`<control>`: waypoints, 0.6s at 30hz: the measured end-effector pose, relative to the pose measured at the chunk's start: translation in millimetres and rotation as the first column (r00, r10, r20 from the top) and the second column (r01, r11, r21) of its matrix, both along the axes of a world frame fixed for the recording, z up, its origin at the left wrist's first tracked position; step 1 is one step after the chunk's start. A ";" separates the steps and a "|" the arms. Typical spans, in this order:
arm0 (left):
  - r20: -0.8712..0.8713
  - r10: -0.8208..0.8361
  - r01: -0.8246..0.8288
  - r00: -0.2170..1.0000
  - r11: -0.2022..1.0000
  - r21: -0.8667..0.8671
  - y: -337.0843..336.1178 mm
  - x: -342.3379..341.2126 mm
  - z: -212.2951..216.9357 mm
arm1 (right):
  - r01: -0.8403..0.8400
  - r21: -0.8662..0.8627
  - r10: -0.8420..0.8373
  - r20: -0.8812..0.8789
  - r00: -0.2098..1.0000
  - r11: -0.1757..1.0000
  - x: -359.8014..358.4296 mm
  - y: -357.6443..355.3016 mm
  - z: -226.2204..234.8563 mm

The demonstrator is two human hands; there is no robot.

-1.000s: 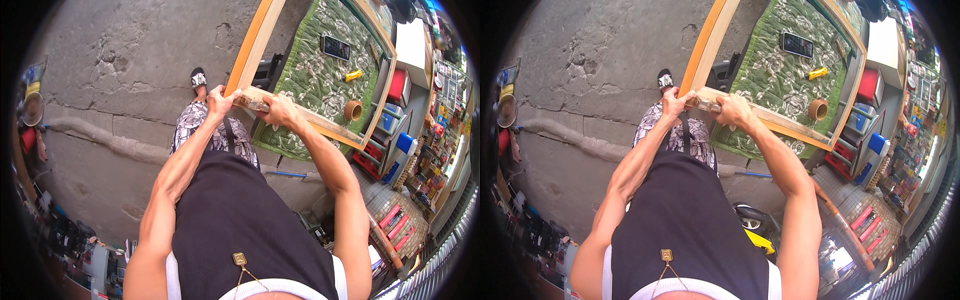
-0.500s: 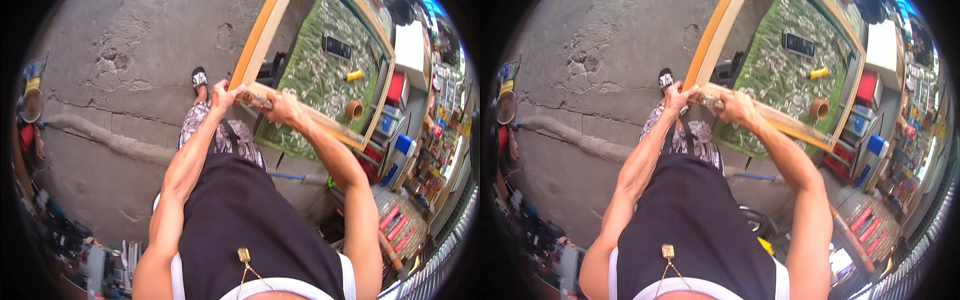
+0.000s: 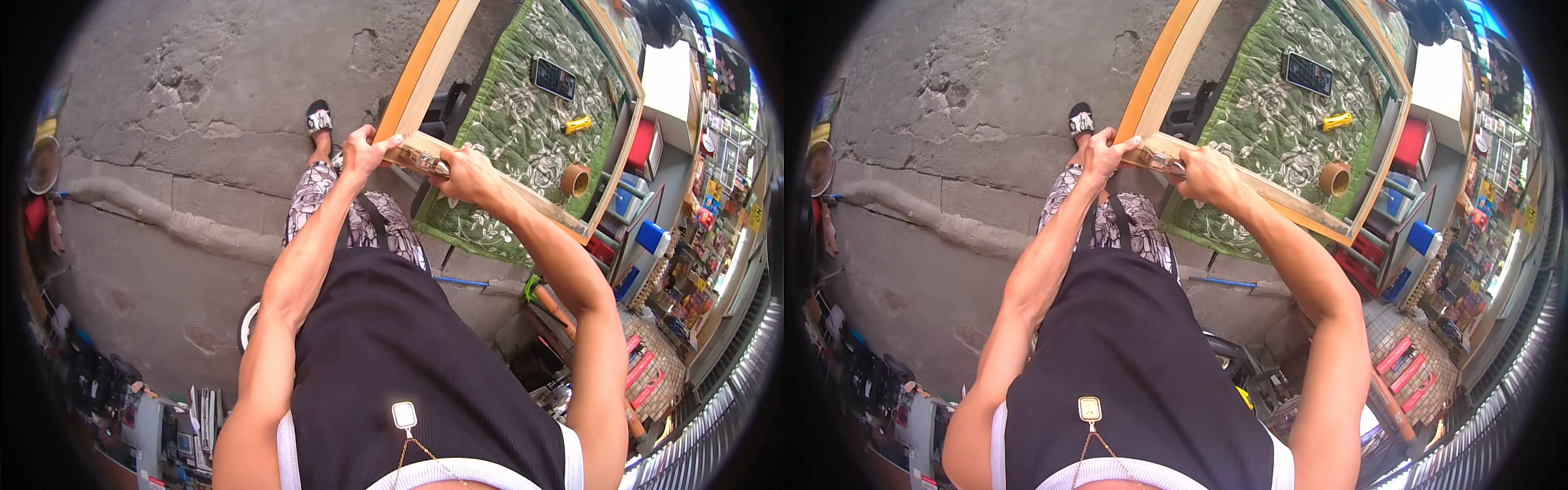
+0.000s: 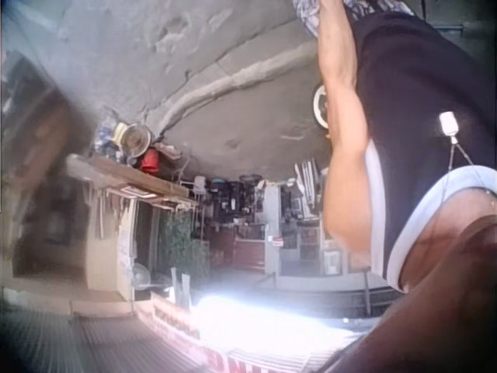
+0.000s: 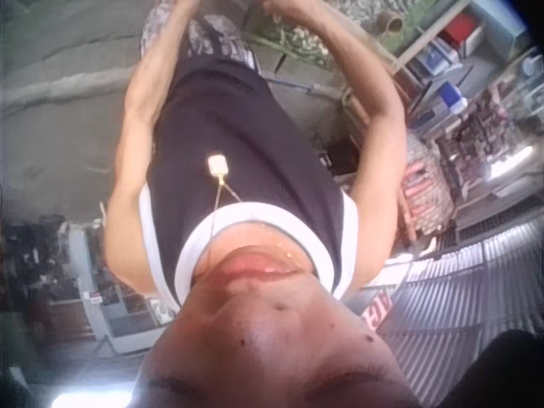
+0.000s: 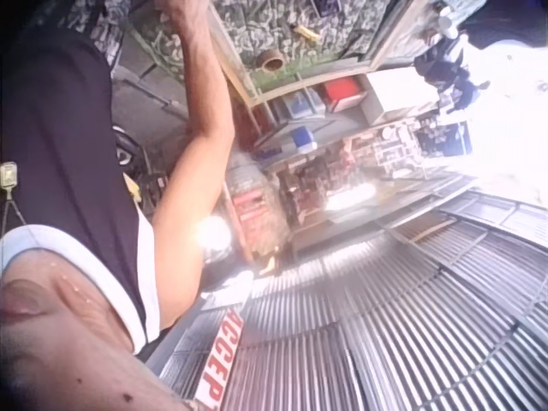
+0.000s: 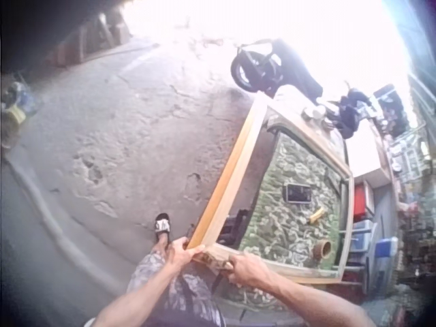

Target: The person assembles a rectangular wooden frame by hand, repeatedly using a staple gun to fasten the corners. The person lifts and rotates the frame multiple times to access different sides while working on a cushioned surface.

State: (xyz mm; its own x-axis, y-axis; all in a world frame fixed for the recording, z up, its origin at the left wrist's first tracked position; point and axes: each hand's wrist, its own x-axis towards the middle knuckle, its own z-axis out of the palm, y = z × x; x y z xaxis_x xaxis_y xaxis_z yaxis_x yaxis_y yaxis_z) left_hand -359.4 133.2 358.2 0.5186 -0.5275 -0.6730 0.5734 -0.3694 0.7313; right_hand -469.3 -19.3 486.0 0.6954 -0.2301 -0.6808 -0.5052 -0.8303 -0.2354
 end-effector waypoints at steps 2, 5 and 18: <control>0.020 -0.021 0.021 1.000 1.000 0.006 1.3 -1.8 2.3 | -0.005 -0.004 0.005 0.024 1.000 1.000 -3.2 1.1 2.3; 0.035 -0.021 0.019 0.999 0.998 0.055 -1.2 -2.0 8.5 | 0.038 -0.035 -0.035 0.068 0.997 0.999 -10.6 6.9 -5.2; 0.065 -0.055 0.051 0.996 0.997 0.056 1.8 3.3 19.5 | 0.048 0.182 -0.086 0.206 0.975 0.982 -24.1 3.5 5.6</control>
State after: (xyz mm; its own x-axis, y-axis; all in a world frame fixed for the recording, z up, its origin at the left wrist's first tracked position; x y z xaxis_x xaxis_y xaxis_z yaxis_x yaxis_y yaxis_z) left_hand -356.1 134.9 377.7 0.5353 -0.5191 -0.6663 0.5026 -0.4383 0.7452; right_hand -493.4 -15.8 491.6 0.8150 -0.1718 -0.5534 -0.4814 -0.7324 -0.4815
